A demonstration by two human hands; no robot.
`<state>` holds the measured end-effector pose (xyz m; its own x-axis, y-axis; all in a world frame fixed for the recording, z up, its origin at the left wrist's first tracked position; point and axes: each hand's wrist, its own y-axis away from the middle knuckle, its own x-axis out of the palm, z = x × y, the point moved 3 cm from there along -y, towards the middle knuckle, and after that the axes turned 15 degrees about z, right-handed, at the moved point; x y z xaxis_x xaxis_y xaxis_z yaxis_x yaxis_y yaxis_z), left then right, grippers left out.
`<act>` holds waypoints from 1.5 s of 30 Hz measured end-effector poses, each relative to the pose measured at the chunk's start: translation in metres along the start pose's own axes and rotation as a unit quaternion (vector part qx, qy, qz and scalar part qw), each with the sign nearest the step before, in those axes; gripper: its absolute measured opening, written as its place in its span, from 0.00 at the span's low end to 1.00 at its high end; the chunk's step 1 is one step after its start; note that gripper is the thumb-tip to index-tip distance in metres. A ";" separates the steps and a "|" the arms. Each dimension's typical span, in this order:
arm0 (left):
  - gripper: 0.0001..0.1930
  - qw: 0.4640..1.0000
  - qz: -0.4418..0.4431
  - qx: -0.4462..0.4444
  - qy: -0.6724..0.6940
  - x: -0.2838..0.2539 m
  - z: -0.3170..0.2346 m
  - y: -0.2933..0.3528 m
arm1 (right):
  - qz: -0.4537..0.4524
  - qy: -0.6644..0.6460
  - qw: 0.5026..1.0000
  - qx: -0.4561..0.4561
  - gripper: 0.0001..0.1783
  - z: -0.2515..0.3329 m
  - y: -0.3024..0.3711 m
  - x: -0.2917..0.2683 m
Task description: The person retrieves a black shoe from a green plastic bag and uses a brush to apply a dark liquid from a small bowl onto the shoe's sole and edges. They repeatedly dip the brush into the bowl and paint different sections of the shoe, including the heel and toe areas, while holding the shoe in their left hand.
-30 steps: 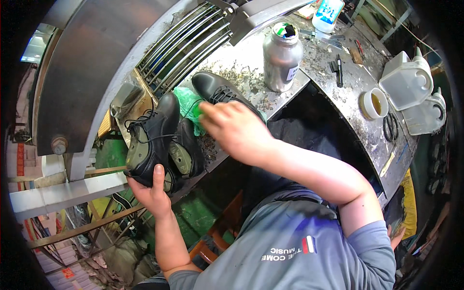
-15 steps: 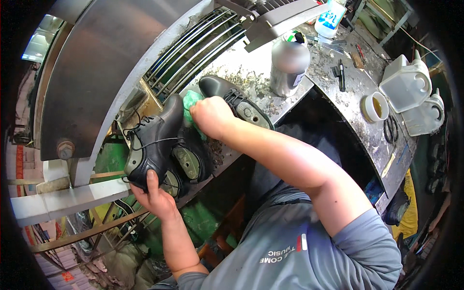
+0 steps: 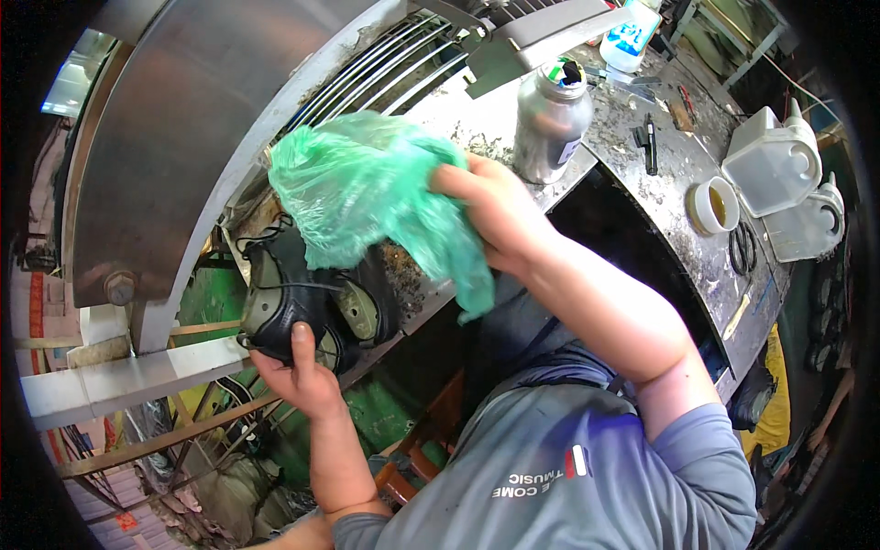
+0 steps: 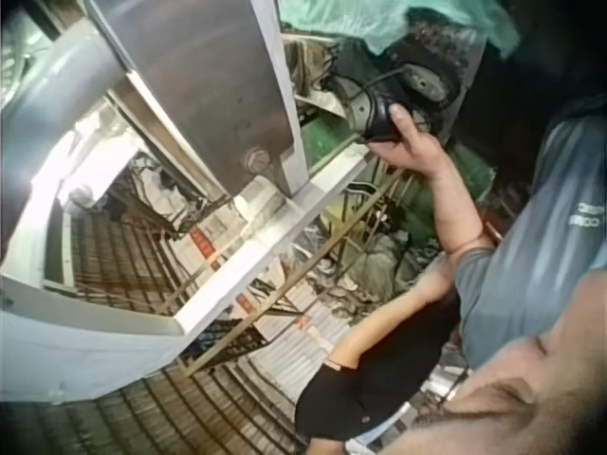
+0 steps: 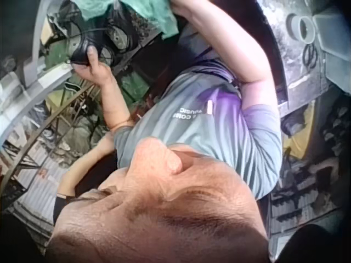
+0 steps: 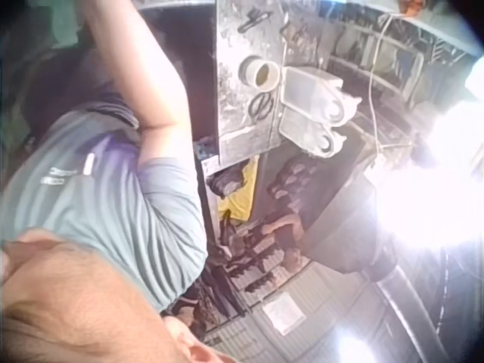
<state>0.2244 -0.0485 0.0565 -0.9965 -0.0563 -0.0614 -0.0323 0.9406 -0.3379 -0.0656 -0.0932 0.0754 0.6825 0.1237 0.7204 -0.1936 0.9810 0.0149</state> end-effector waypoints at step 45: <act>0.79 0.792 0.409 -0.122 0.436 0.151 -0.064 0.111 | -0.057 0.054 0.993 -0.088 0.22 0.032 0.274 -0.129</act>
<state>0.0650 0.0692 0.0700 -0.3621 0.7584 0.5419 0.7441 0.5854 -0.3221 -0.2296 0.1547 0.0088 0.7666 0.0160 0.6419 0.0088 0.9993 -0.0355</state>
